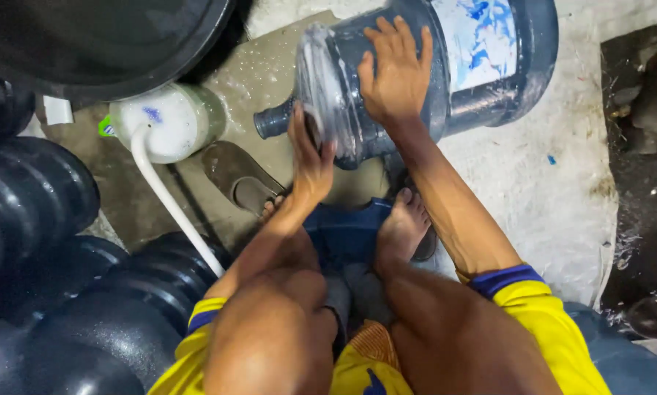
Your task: The person scrubs a large blue water jug with a dark sponge, focusing on the label area and the body of the container. They repeatedly dip the sponge into a white bucket of soapy water to re-wet it and continue scrubbing the jug's surface. The person rotates the jug to clean different sides, including the neck and base, while seated on a low stool.
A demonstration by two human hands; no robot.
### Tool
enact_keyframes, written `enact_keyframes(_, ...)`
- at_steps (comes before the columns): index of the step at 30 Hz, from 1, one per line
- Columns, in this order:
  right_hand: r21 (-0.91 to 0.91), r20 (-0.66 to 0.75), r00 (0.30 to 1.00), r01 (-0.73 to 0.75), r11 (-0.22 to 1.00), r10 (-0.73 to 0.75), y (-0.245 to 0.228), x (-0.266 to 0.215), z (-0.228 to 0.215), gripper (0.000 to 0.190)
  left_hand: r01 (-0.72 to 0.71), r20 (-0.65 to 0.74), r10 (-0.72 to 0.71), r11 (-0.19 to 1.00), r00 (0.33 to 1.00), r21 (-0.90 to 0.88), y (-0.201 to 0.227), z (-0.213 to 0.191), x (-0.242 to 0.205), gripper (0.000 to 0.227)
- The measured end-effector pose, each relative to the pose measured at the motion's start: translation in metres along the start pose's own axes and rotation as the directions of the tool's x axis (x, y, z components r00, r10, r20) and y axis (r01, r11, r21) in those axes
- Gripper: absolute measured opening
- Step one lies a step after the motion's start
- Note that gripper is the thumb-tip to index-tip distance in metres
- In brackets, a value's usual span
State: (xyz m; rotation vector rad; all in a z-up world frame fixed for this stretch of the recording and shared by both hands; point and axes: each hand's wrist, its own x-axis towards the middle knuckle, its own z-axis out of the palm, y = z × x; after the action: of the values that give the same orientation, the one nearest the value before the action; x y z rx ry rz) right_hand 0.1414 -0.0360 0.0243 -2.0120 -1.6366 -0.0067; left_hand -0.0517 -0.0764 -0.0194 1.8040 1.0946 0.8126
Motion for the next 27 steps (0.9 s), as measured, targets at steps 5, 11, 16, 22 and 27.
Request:
enact_keyframes(5,-0.041,0.030,1.000,0.000,0.999,0.001,-0.001,0.004,0.007,0.036,0.258,0.025,-0.257,0.964,0.966,-0.069,-0.034,0.003,-0.045,0.068)
enact_keyframes(11,-0.056,0.036,0.999,0.009,0.998,-0.007,-0.008,-0.004,-0.008,0.031,0.209,0.389,-0.804,-0.329,0.451,-0.921,-0.105,0.011,-0.008,0.021)
enact_keyframes(16,-0.287,0.315,0.940,-0.038,0.957,0.131,-0.046,0.009,-0.045,0.065,0.191,0.425,-0.772,-0.381,0.473,-0.905,-0.123,0.009,0.000,0.038)
enact_keyframes(22,-0.143,0.787,0.616,0.166,0.976,0.010,-0.100,0.021,0.003,0.080,0.324,0.338,-0.741,-0.171,0.580,-0.930,-0.128,0.015,0.001,0.056)
enact_keyframes(27,-0.443,0.742,0.663,0.366,0.819,0.105,-0.096,0.002,0.089,0.066,0.410,0.233,-0.679,0.109,0.696,-0.905,-0.139,0.024,-0.013,0.084)
